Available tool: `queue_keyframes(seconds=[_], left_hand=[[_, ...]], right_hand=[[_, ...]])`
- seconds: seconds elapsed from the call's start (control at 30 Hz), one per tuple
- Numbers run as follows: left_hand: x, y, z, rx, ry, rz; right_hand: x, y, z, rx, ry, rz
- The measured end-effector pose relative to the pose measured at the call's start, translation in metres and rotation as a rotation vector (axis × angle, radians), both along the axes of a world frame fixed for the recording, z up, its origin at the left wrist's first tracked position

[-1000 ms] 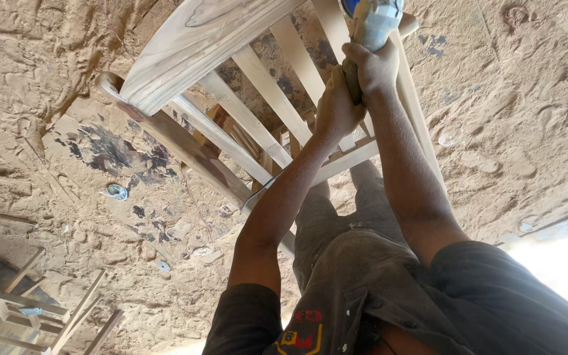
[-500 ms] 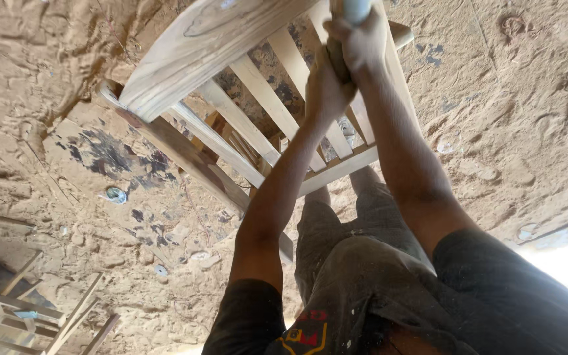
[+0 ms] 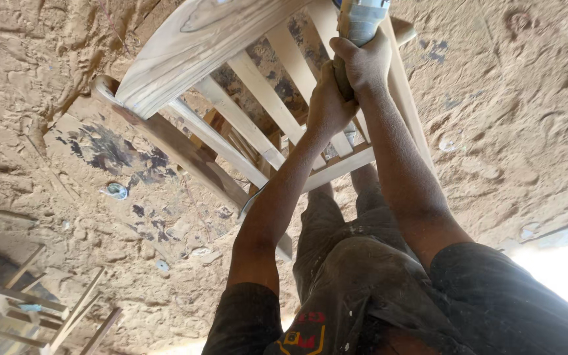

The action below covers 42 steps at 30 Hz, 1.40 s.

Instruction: The person changes the disc on an angle grinder and then sands a wooden chair frame. The person first removes the old disc and installs a new sanding disc, then uses the grinder to smooth the surfaces of the chair's legs and slats.

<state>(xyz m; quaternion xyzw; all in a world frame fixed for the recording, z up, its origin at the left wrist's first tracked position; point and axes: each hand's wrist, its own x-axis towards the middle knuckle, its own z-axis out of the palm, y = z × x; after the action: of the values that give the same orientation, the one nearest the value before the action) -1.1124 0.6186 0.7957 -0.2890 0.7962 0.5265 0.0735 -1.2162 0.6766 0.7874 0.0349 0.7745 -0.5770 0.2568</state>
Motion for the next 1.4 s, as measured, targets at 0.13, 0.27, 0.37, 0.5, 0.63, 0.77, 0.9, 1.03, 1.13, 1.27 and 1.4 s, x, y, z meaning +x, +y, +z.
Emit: queue_keyframes(seconds=[0.13,0.27,0.37,0.5,0.63,0.77,0.9,1.03,1.13,1.27,1.4], left_hand=[[0.021,0.013,-0.011,0.049,0.013,-0.029],[0.047,0.021,-0.019,-0.007,-0.01,-0.089],[0.069,0.029,-0.022,-0.05,0.045,-0.094],[0.095,0.044,-0.03,-0.071,0.028,-0.178],[0.12,0.057,-0.043,-0.051,-0.097,-0.322],[0.144,0.075,-0.046,-0.061,-0.097,-0.451],[0.153,0.068,-0.038,-0.044,-0.176,-0.615],[0.124,0.037,-0.034,-0.193,-0.18,-0.689],[0.093,0.005,-0.034,-0.141,0.017,-0.552],[0.058,-0.027,-0.03,-0.036,-0.002,-0.34],[0.06,-0.023,-0.027,-0.138,0.102,-0.267]], right_hand=[[0.023,0.017,-0.004,0.026,-0.04,-0.059],[0.055,0.029,-0.004,-0.062,-0.09,-0.154],[0.078,0.038,-0.006,-0.038,-0.135,-0.218],[0.11,0.058,-0.016,-0.083,-0.128,-0.315],[0.141,0.084,-0.033,-0.093,-0.223,-0.438],[0.176,0.113,-0.044,-0.106,-0.286,-0.56],[0.209,0.119,-0.046,-0.212,-0.308,-0.755],[0.189,0.09,-0.048,-0.284,-0.248,-0.83],[0.14,0.054,-0.045,-0.203,-0.221,-0.634],[0.085,0.008,-0.029,-0.128,-0.163,-0.397],[0.078,0.0,-0.017,-0.062,-0.129,-0.276]])
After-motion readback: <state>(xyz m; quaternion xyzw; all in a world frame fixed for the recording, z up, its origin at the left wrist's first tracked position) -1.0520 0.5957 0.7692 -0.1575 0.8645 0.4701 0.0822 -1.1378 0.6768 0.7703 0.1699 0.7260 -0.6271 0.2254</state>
